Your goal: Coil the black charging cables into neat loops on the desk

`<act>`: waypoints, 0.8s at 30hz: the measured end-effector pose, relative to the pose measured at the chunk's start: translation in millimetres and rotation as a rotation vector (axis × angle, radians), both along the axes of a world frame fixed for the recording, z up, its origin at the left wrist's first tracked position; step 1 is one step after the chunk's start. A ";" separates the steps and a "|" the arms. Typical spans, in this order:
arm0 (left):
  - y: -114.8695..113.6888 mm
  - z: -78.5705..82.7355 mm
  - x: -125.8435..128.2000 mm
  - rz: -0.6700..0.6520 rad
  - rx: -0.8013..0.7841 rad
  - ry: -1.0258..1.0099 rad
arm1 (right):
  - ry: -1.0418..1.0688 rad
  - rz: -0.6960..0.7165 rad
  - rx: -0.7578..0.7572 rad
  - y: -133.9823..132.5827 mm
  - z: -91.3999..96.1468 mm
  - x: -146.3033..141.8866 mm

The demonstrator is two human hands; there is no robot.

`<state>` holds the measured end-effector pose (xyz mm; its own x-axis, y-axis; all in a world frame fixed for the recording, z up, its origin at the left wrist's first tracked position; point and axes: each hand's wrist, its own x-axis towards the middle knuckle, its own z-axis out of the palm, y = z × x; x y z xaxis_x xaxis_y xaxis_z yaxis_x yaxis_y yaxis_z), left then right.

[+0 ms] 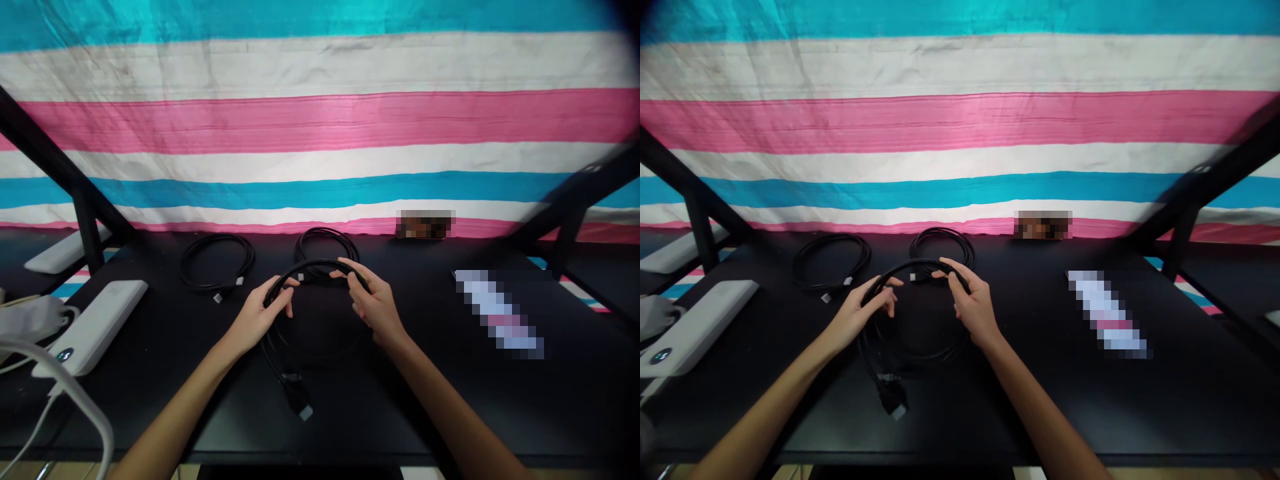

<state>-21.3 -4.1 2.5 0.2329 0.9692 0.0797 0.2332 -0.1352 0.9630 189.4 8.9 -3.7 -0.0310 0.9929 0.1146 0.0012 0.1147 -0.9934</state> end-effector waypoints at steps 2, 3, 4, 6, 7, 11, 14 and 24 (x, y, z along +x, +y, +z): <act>1.1 -0.8 -1.1 -0.012 0.001 0.004 | 0.102 -0.005 -0.023 0.5 2.0 -0.1; 1.4 -1.5 -1.7 -0.015 -0.007 0.003 | 0.149 -0.008 -0.032 0.6 3.4 0.0; 1.5 -2.3 -2.2 -0.016 -0.018 0.004 | 0.195 -0.010 -0.041 0.8 4.9 0.5; 1.2 -3.6 -3.1 -0.016 -0.047 0.006 | 0.282 -0.006 -0.055 1.3 8.0 3.0; 0.7 -3.7 -3.4 -0.028 -0.069 0.008 | 0.322 0.002 -0.062 1.7 9.4 5.0; -4.2 0.8 -1.2 -0.213 -0.186 0.006 | 0.432 0.094 -0.089 3.2 14.6 14.3; -9.3 5.2 4.7 -0.357 -0.235 -0.115 | 0.473 0.153 -0.111 3.7 16.9 16.7; -3.8 -6.5 10.5 0.050 -0.470 -0.411 | 0.270 0.306 -0.286 2.1 12.4 2.6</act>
<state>-10.8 -8.0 -4.0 0.2270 0.9315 -0.2841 -0.1736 0.3258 0.9294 191.9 11.0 8.7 -0.3325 0.9358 -0.1173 -0.2516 -0.2079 -0.9452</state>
